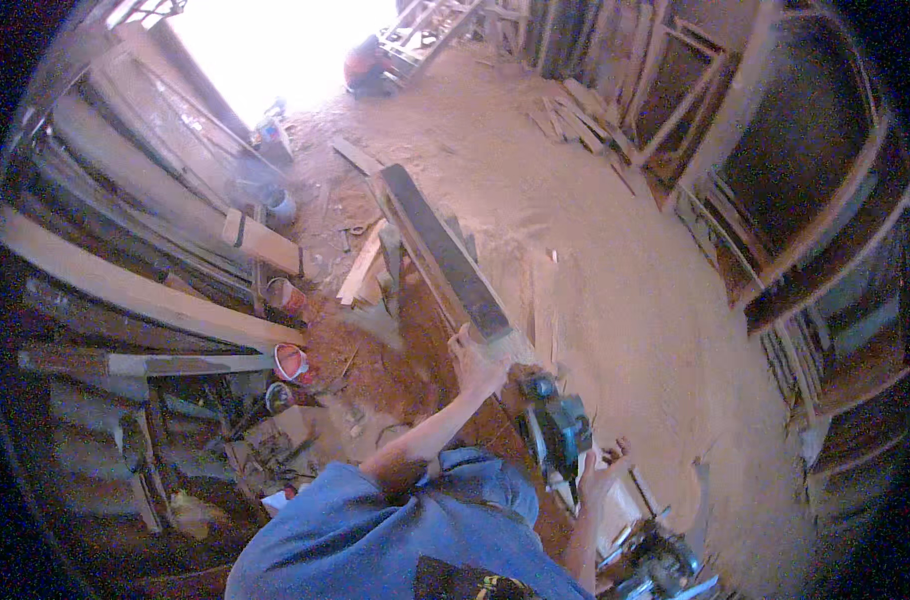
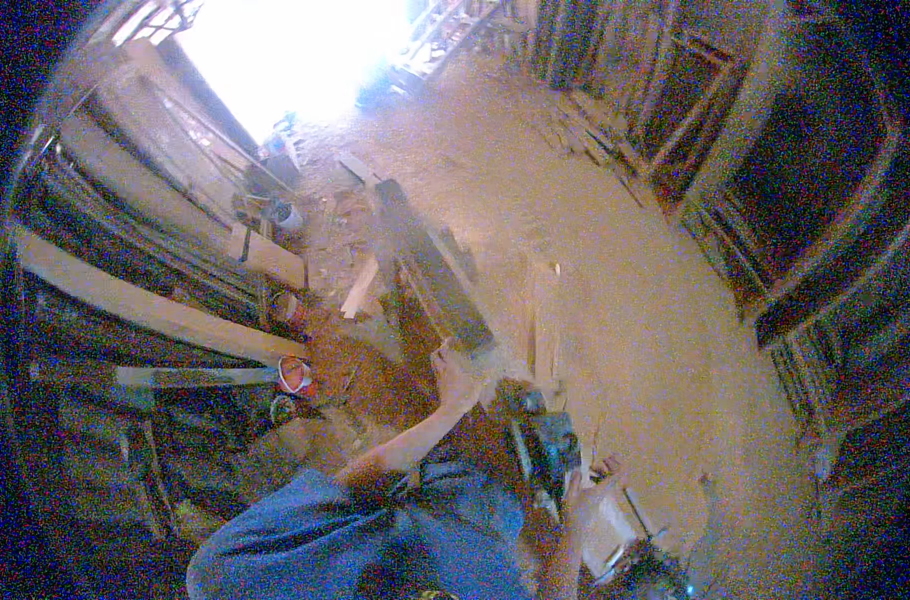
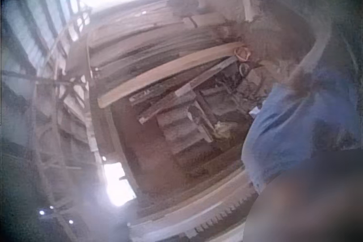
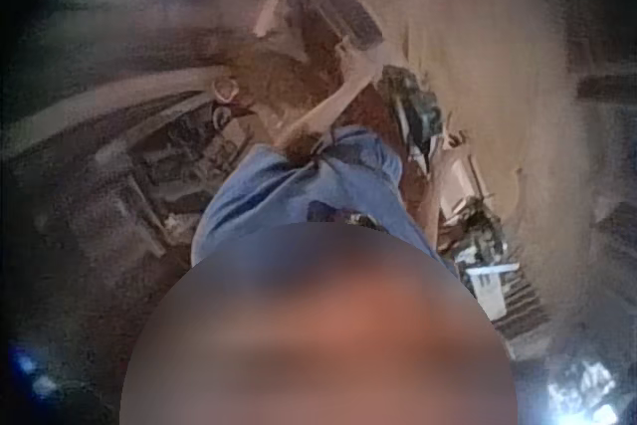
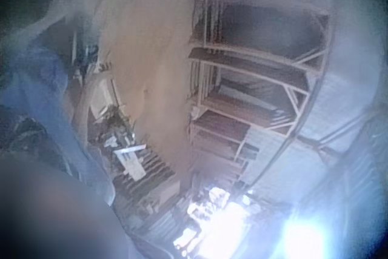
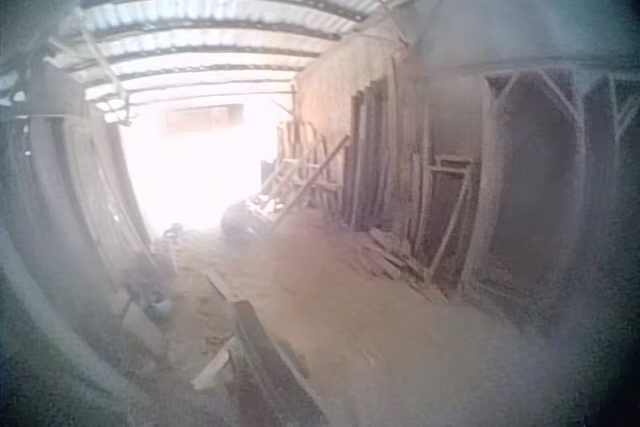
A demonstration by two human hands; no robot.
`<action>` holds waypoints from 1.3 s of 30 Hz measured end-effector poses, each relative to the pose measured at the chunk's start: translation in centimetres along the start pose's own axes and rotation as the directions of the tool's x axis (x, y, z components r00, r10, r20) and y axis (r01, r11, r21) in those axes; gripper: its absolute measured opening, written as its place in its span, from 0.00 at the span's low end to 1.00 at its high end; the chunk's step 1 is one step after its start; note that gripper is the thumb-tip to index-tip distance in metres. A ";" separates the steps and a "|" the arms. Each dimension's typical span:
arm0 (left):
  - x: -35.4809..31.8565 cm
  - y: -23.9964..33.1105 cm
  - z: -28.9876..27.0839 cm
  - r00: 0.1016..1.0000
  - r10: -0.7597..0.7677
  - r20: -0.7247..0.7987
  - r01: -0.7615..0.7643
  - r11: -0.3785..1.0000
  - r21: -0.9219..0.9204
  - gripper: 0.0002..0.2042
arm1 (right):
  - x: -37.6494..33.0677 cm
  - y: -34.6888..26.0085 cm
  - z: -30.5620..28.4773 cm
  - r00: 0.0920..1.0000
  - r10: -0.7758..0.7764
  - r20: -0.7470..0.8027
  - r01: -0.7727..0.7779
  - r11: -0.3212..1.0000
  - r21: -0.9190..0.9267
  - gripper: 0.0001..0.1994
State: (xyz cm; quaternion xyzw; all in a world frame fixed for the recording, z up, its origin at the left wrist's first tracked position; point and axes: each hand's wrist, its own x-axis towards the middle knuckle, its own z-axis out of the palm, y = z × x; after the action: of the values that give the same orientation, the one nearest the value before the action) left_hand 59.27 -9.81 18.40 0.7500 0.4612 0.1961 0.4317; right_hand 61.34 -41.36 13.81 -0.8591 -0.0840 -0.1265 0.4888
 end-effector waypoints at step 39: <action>19.6 11.0 -14.8 0.744 0.004 -0.668 -0.354 0.850 -0.389 0.34 | 2.7 -8.0 5.8 0.862 0.243 0.445 -0.323 0.940 0.113 0.20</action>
State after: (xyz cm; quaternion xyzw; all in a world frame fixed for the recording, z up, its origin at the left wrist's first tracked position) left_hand 64.54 11.76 33.64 0.5426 0.4380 0.5942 0.4009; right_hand 62.58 -32.29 18.35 -0.8199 -0.0722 0.1450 0.5491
